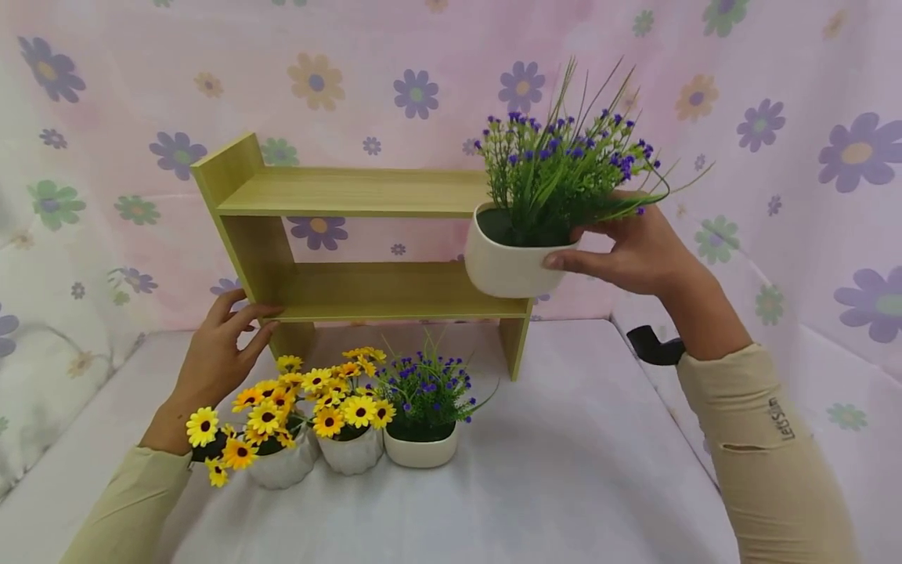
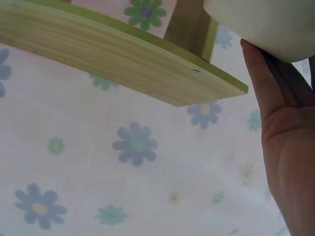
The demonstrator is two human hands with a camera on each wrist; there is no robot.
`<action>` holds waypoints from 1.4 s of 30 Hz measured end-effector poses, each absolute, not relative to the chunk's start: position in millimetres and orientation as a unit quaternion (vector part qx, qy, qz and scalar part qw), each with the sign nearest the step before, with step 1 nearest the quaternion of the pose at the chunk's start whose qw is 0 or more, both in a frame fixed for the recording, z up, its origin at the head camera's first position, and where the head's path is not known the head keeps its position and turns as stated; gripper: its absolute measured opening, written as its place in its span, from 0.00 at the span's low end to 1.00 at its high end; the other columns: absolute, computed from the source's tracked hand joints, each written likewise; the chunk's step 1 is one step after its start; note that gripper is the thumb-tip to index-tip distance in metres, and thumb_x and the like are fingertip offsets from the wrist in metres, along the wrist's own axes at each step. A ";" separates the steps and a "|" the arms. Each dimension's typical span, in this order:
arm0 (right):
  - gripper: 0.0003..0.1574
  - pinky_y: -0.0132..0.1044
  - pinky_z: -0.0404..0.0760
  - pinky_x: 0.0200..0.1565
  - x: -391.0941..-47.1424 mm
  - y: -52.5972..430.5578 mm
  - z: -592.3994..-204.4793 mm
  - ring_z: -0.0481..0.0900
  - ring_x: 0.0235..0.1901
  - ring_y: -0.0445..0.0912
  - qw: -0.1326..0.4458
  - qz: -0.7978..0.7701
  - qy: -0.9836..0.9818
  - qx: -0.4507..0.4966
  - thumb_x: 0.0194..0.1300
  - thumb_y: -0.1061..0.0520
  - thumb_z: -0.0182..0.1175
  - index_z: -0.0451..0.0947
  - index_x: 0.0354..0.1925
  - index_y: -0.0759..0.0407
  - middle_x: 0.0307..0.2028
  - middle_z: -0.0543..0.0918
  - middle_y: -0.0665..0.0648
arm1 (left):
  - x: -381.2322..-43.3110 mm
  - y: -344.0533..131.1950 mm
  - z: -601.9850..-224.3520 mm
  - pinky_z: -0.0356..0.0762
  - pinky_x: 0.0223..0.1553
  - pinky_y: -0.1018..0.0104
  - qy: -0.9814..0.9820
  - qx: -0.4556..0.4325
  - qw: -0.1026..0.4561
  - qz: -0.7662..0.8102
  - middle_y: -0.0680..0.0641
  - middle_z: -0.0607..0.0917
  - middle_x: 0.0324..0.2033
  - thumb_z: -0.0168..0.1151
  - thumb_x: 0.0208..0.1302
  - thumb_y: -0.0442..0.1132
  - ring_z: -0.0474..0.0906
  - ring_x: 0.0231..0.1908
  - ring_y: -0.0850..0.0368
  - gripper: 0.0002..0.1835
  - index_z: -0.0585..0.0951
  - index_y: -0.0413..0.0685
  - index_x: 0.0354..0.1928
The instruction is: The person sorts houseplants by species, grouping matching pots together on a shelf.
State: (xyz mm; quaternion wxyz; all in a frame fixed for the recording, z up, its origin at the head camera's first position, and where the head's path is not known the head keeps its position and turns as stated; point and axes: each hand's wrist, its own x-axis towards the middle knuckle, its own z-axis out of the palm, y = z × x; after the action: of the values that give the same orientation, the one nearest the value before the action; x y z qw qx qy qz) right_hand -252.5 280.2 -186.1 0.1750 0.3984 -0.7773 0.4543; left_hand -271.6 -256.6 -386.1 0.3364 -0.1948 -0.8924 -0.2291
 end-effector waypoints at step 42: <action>0.35 0.38 0.68 0.68 -316.2 262.7 -163.2 0.71 0.67 0.51 0.224 0.429 -0.837 0.256 0.66 0.55 0.66 0.66 0.67 0.62 0.66 0.71 0.62 | -272.3 -257.3 -386.8 0.82 0.46 0.41 -0.889 -0.204 0.346 -0.219 0.38 0.71 0.62 0.71 0.63 0.37 0.76 0.52 0.38 0.17 0.83 0.51 0.54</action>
State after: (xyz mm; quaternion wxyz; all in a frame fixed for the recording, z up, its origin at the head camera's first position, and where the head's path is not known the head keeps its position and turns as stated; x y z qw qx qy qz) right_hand -316.2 262.7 -163.2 0.2236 0.2561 -0.8370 0.4287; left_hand -272.3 -257.3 -386.8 0.3458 -0.2041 -0.8893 -0.2189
